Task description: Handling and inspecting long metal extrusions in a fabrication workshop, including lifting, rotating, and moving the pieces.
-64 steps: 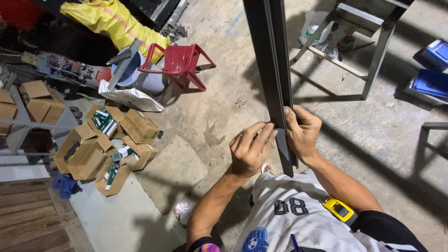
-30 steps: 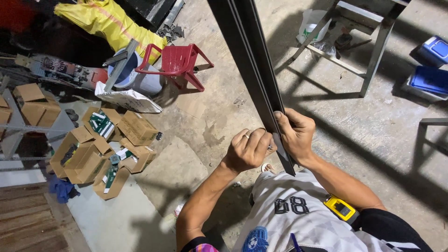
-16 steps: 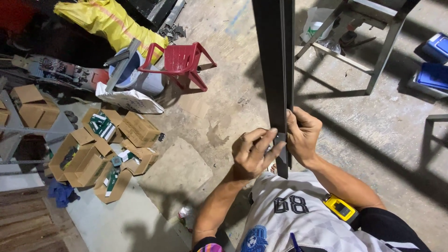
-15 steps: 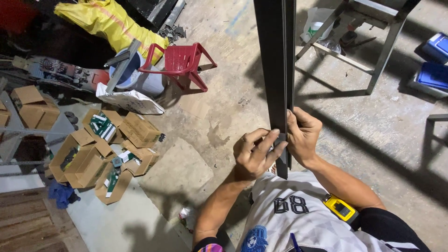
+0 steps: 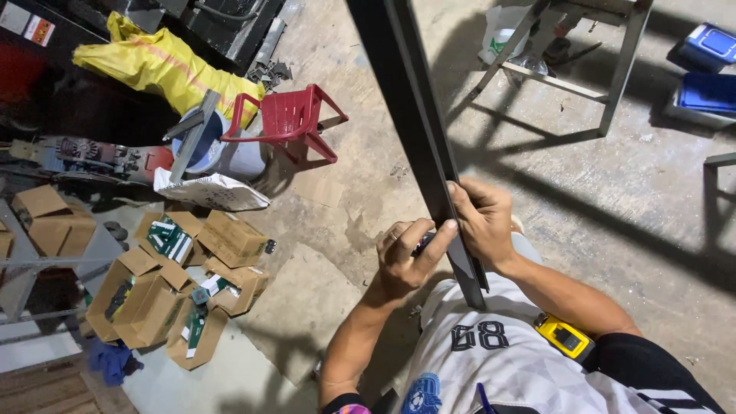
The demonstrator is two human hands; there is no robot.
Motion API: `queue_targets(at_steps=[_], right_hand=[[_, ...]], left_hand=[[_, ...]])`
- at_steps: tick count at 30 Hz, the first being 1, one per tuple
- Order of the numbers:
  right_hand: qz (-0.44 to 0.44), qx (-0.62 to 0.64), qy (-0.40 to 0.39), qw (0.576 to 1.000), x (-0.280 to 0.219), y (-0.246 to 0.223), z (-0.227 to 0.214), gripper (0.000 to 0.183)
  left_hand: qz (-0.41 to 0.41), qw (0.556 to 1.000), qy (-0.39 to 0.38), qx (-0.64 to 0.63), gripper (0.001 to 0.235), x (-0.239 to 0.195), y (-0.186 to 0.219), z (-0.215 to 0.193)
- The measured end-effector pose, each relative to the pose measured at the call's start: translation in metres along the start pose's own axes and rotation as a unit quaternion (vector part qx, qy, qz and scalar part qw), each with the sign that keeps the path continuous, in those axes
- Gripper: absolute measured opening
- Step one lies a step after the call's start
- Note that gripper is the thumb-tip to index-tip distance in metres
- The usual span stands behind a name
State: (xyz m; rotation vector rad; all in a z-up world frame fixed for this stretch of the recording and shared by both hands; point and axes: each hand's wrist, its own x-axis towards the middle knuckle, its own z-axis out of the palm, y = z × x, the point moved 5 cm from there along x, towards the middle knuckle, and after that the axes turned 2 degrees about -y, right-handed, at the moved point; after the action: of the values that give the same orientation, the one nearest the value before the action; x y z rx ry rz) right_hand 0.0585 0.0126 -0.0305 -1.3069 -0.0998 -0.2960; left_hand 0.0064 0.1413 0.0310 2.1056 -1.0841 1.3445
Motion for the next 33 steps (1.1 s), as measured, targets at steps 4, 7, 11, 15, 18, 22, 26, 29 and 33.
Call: queue_targets(at_steps=[4, 7, 11, 15, 18, 22, 26, 29, 33], right_hand=[[0.026, -0.004, -0.027, 0.999, 0.016, 0.004, 0.01, 0.02], [0.03, -0.016, -0.055, 0.998, 0.036, 0.01, 0.023, 0.021], [0.058, -0.022, -0.077, 0.995, 0.071, 0.025, 0.03, 0.019], [0.068, -0.033, -0.092, 0.993, 0.114, 0.06, 0.031, 0.019], [0.093, -0.033, -0.094, 0.991, 0.156, 0.103, 0.023, 0.02], [0.098, -0.029, -0.095, 0.99, 0.22, 0.122, 0.013, 0.022], [0.099, -0.031, -0.095, 0.99, 0.277, 0.138, 0.0, 0.023], [0.115, -0.028, -0.089, 0.989, 0.311, 0.135, 0.0, 0.022], [0.108, -0.031, -0.079, 0.99, 0.35, 0.149, 0.002, 0.022]], left_hand=[[0.043, 0.999, -0.007, 0.016, 0.02, -0.001, -0.018, 0.006], [0.049, 0.998, -0.008, 0.037, 0.021, -0.006, -0.036, 0.017], [0.05, 0.998, -0.013, 0.037, 0.029, -0.01, -0.072, 0.041], [0.036, 0.999, -0.015, 0.031, 0.025, 0.011, -0.11, 0.063], [0.036, 0.998, -0.014, 0.045, 0.027, 0.032, -0.146, 0.09], [0.045, 0.997, -0.024, 0.054, 0.02, 0.055, -0.189, 0.137], [0.046, 0.998, -0.019, 0.046, 0.017, 0.066, -0.226, 0.186], [0.037, 0.998, -0.018, 0.036, 0.015, 0.075, -0.253, 0.212], [0.03, 0.999, -0.025, 0.011, 0.017, 0.081, -0.286, 0.237]])
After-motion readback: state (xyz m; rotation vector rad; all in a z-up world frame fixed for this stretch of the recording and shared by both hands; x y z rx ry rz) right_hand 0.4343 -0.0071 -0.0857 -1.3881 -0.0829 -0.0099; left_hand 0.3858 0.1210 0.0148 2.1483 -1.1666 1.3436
